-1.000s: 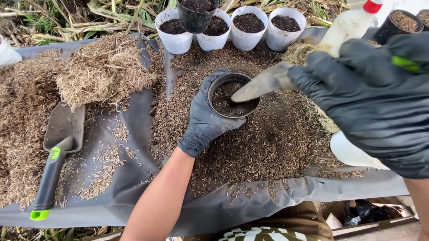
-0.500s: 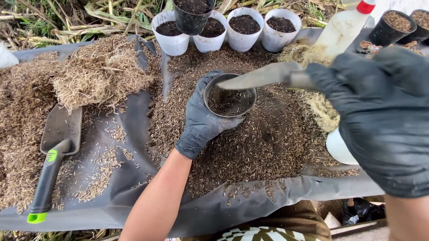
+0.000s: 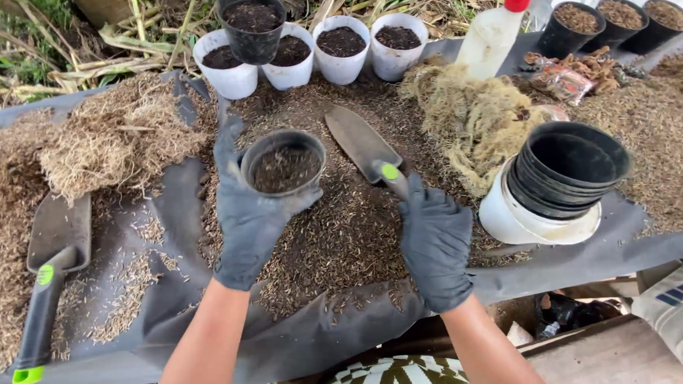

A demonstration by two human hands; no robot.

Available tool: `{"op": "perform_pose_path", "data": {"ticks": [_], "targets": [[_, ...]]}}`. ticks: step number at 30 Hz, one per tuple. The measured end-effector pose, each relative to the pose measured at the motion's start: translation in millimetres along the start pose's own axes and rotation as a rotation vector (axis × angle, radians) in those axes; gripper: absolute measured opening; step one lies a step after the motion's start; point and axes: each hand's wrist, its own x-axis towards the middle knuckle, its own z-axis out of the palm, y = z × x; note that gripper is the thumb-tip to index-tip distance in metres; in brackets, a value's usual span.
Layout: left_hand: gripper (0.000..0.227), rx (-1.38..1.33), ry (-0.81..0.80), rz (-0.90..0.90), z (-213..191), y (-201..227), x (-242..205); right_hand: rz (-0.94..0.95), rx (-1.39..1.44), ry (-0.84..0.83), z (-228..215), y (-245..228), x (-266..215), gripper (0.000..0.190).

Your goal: Mixing potting soil on a table and filling small plastic pots using a hand trowel.

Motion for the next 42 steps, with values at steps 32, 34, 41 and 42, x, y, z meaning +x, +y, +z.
{"op": "perform_pose_path", "data": {"ticks": [32, 34, 41, 42], "targets": [[0.119, 0.498, 0.112, -0.143, 4, -18, -24, 0.273, 0.2, 0.028, 258, 78, 214, 0.033], [0.122, 0.628, 0.085, -0.154, 6, -21, -25, 0.245, 0.134, 0.113, 190, 66, 197, 0.025], [0.133, 0.729, 0.127, 0.072, 6, 24, -34, 0.143, 0.773, 0.239, 26, 69, 150, 0.025], [0.133, 0.728, 0.125, 0.072, 8, 31, -35, 0.144, 0.772, 0.238, 54, 70, 148, 0.025]]}}
